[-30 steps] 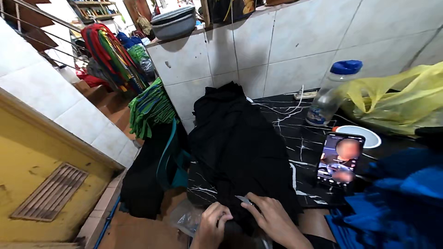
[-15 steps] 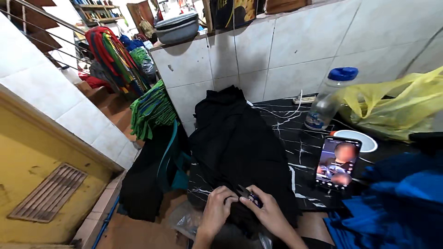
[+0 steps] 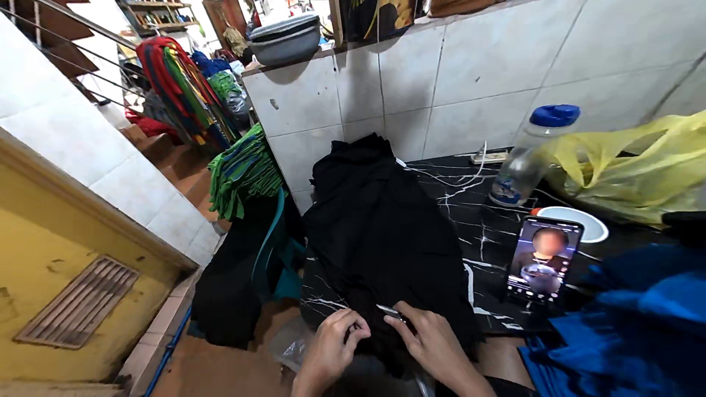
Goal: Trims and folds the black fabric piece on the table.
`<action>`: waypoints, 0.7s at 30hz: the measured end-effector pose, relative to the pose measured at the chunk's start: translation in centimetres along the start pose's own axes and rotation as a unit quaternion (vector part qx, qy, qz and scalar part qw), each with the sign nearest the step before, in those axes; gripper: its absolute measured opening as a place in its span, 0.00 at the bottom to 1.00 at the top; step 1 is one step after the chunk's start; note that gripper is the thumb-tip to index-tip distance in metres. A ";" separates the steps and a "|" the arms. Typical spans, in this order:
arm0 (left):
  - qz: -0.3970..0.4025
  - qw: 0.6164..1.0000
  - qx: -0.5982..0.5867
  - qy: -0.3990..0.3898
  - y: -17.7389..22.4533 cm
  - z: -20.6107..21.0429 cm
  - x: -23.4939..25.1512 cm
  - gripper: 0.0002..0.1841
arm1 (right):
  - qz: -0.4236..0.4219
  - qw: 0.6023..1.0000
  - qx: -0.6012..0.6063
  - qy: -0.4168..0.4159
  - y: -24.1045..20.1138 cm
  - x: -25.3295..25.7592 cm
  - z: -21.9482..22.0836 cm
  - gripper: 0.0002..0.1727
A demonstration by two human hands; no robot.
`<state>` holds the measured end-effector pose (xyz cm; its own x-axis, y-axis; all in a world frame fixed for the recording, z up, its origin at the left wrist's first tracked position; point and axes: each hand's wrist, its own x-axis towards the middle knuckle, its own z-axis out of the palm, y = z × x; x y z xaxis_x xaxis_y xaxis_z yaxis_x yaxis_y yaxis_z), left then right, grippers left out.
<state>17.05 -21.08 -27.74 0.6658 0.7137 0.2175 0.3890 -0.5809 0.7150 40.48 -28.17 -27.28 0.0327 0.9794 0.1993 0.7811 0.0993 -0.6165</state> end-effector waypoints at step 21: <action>0.006 0.982 -0.077 0.170 3.5 4.5 2.7 0.12 | 0.033 0.938 0.327 0.110 1.8 2.5 0.9 0.10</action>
<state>23.10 -22.90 -27.64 0.4080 0.8117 0.4180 0.2635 -0.5430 0.7973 41.39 -25.37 -28.60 0.2513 0.9344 0.2525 0.2251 0.1973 -0.9542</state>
